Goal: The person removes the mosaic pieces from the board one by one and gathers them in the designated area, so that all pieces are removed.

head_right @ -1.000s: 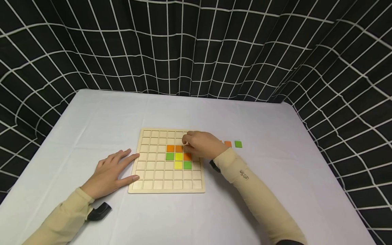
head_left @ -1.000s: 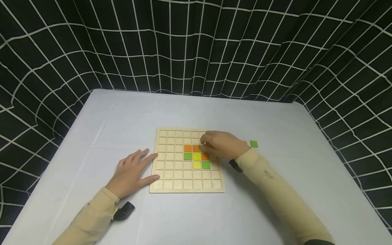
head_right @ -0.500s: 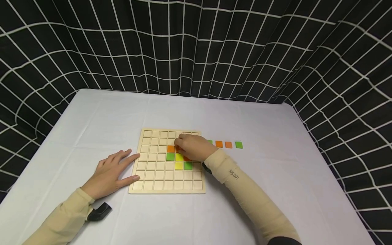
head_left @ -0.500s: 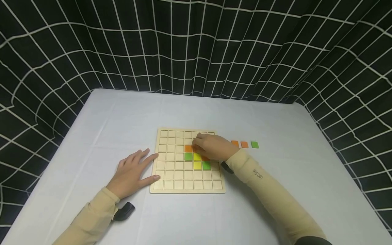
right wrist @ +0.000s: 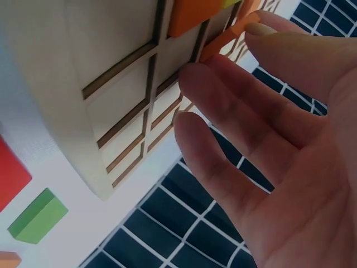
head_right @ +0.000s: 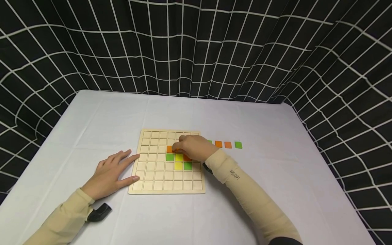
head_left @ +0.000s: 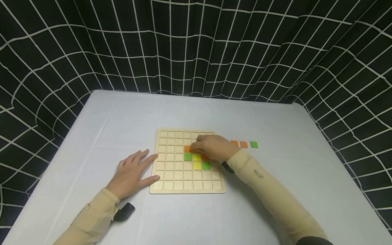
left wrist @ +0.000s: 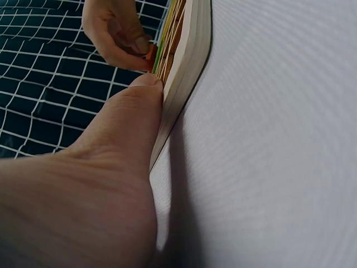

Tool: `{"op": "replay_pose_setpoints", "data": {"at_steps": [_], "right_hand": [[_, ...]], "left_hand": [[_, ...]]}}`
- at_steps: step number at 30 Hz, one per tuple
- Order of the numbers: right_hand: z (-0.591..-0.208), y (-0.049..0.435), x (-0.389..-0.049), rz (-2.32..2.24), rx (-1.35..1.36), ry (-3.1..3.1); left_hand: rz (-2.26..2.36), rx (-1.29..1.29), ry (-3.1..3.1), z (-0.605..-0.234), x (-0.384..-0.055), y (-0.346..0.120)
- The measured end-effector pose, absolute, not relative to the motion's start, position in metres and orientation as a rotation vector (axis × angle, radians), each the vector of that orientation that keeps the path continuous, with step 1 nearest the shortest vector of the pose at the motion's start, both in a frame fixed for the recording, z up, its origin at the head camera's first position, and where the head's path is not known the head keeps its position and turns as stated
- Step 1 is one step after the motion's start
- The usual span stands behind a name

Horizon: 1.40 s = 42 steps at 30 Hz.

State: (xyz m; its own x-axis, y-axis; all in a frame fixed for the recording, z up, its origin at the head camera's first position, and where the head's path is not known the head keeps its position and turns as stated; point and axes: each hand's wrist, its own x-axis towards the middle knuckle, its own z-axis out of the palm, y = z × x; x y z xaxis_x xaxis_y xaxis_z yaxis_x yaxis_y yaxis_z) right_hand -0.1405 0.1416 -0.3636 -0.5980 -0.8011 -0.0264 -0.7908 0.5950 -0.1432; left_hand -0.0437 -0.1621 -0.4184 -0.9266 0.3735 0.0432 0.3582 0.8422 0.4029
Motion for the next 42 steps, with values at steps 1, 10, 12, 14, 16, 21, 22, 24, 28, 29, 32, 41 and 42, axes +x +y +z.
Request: {"op": "replay_pose_setpoints", "data": {"at_steps": [1, 10, 12, 14, 16, 21, 22, 24, 28, 29, 32, 41, 42], "right_hand": [[-0.363, 0.142, -0.14, -0.174, -1.373, 2.721], [-0.364, 0.143, -0.14, -0.205, -1.371, 2.73], [-0.364, 0.144, -0.139, -0.223, -1.363, 2.728], [-0.363, 0.144, -0.139, -0.228, -1.357, 2.726], [-0.363, 0.145, -0.138, -0.224, -1.354, 2.725], [-0.364, 0.144, -0.138, -0.222, -1.337, 2.722], [-0.365, 0.144, -0.138, -0.22, -1.335, 2.722], [-0.366, 0.144, -0.138, -0.217, -1.341, 2.722], [-0.367, 0.147, -0.139, -0.228, -1.373, 2.725], [-0.367, 0.149, -0.14, -0.241, -1.384, 2.727], [-0.365, 0.158, -0.14, -0.275, -1.395, 2.741], [-0.361, 0.201, -0.133, -0.293, -1.279, 2.833], [-0.361, 0.206, -0.132, -0.293, -1.269, 2.844]], "left_hand": [[0.64, 0.592, 2.982, -0.418, -0.044, -0.162], [0.638, 0.594, 2.989, -0.42, -0.043, -0.163], [0.646, 0.596, 2.987, -0.421, -0.043, -0.163], [0.651, 0.599, 2.986, -0.421, -0.043, -0.163], [0.656, 0.6, 2.987, -0.421, -0.043, -0.163], [0.648, 0.597, 2.988, -0.421, -0.042, -0.162], [0.649, 0.595, 2.987, -0.421, -0.042, -0.162], [0.651, 0.59, 2.988, -0.42, -0.041, -0.162], [0.661, 0.593, 3.0, -0.418, -0.039, -0.161], [0.663, 0.594, 3.003, -0.417, -0.039, -0.161], [0.667, 0.595, 3.001, -0.416, -0.038, -0.16], [0.637, 0.606, 3.008, -0.415, -0.04, -0.161], [0.63, 0.604, 3.009, -0.416, -0.04, -0.161]]}}
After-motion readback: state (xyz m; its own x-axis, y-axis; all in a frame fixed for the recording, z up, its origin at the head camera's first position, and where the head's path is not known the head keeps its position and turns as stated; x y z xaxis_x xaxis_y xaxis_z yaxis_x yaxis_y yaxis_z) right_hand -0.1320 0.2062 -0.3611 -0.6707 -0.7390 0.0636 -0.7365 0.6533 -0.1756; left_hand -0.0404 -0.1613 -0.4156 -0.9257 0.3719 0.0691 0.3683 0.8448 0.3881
